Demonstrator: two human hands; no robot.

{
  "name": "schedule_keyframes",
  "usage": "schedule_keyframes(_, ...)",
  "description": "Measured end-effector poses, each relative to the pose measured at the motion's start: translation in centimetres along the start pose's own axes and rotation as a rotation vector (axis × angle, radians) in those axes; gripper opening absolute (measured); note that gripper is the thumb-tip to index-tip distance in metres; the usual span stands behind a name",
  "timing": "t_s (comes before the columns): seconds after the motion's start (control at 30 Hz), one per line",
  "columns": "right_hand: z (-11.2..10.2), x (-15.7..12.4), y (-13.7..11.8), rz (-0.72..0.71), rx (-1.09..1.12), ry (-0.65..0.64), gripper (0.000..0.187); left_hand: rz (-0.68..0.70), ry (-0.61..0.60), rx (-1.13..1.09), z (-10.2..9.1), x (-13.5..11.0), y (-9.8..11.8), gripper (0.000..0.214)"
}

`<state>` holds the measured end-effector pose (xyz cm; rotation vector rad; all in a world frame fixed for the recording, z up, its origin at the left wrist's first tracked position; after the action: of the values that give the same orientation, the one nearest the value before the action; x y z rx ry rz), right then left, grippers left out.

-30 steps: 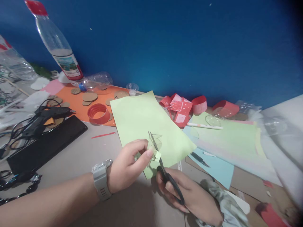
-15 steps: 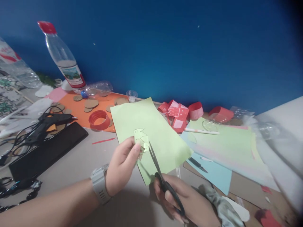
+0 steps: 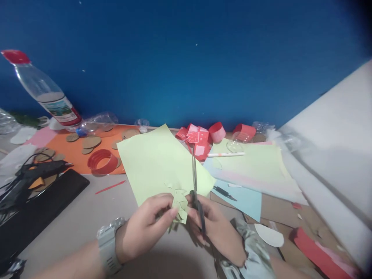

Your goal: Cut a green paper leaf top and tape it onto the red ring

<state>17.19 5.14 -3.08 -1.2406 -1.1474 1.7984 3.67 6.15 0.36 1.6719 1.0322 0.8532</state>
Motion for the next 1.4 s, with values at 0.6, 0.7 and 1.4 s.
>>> schedule_keyframes(0.6,-0.2,0.1,-0.5,-0.001,-0.121,-0.045,0.021,-0.149,-0.121,0.079,0.6,0.4,-1.1,0.039)
schedule_keyframes(0.7,-0.1,0.0,-0.4,0.019,-0.109,-0.049,0.019,-0.172,-0.133,0.076,0.6,0.4,-1.2,0.039)
schedule_keyframes(1.4,-1.2,0.2,-1.2,-0.081,-0.033,0.097,0.031,-0.224,-0.010,-0.029,-0.2,0.5,-1.7,0.031)
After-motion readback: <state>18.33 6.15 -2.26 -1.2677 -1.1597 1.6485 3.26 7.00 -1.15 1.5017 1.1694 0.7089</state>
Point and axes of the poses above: each hand's wrist, its own x-axis towards the middle knuckle, its own z-axis out of the palm, y = z × x, the point moved 6 cm from there along x, towards the middle knuckle, and after that the axes turned 4 degrees about y, right-handed, at the moved point
